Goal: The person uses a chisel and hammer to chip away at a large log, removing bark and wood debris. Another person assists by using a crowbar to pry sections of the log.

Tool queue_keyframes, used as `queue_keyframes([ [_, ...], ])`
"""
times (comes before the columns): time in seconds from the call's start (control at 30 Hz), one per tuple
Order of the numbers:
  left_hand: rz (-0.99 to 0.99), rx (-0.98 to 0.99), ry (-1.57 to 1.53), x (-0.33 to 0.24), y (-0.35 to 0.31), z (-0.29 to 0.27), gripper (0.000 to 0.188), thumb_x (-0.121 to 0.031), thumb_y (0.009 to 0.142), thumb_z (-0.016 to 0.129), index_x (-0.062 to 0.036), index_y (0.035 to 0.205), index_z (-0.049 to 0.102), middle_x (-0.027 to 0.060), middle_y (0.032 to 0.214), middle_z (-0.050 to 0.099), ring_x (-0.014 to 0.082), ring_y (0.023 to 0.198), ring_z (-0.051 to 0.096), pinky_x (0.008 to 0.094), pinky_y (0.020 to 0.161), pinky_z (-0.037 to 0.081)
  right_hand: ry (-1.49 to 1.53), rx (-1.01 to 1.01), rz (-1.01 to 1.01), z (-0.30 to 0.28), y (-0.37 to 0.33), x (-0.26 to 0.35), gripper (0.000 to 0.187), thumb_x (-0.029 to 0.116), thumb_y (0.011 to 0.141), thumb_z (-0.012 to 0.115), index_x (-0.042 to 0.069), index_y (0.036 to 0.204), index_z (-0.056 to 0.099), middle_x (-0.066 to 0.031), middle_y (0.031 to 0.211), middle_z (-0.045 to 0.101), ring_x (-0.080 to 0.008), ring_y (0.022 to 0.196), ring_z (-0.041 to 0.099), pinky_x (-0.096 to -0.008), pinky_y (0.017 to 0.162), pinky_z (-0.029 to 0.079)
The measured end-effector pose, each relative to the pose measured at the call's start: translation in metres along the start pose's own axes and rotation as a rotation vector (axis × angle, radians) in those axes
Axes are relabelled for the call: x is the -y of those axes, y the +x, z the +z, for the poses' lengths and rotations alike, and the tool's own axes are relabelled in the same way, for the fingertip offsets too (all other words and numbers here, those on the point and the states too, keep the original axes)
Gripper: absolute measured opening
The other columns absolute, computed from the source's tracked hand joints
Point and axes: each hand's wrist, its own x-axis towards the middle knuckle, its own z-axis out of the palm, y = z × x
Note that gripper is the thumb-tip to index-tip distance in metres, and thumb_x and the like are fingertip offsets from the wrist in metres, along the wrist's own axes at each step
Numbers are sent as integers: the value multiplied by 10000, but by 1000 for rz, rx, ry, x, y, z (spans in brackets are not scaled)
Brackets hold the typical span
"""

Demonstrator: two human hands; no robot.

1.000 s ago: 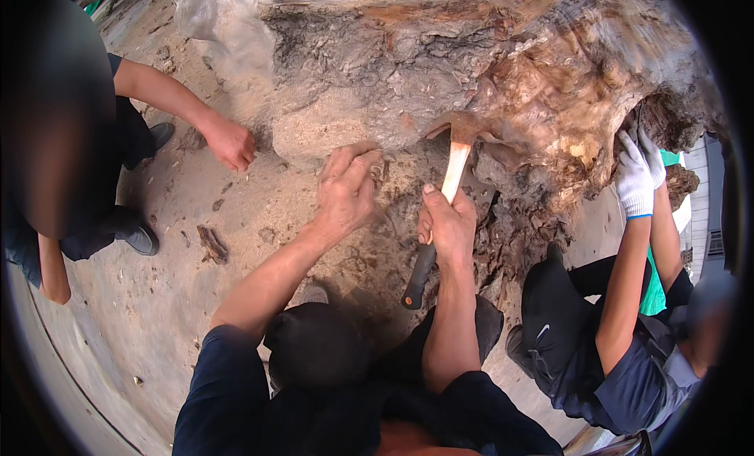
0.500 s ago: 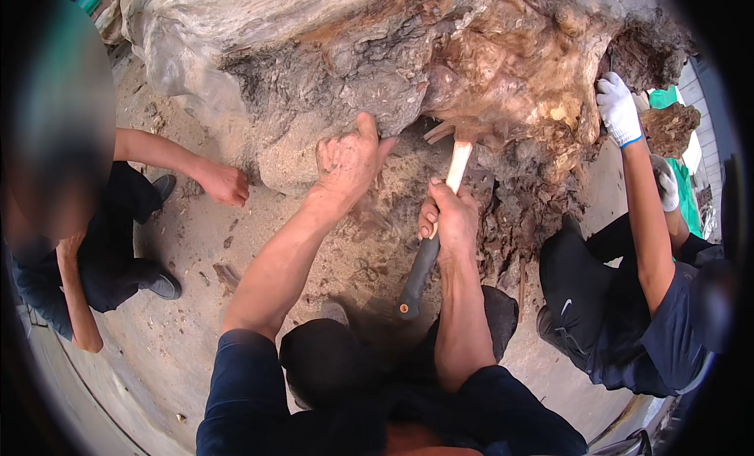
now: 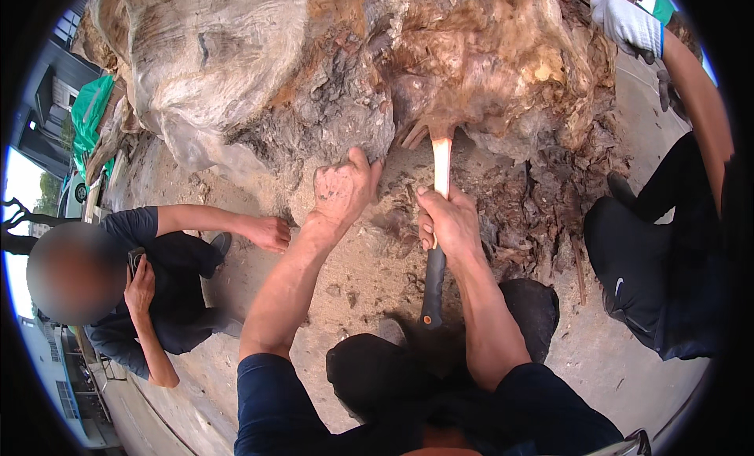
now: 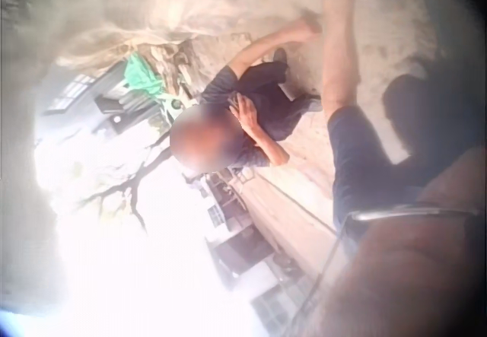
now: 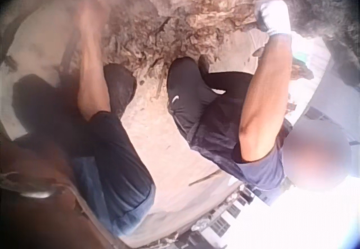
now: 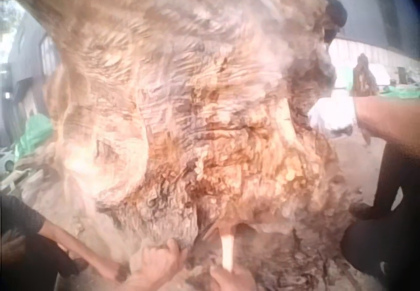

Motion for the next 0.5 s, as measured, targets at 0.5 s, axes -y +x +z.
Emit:
queue_keyframes([
  [0.5, -306, -201, -398, 14, 32, -52, 375, -298, 966, 707, 7, 1148, 588, 188, 815, 703, 338, 714, 707, 426, 633, 538, 26, 36, -10, -13, 5, 10, 209, 220, 994, 606, 49, 901, 530, 12, 606, 446, -99, 464, 435, -277, 412, 390],
])
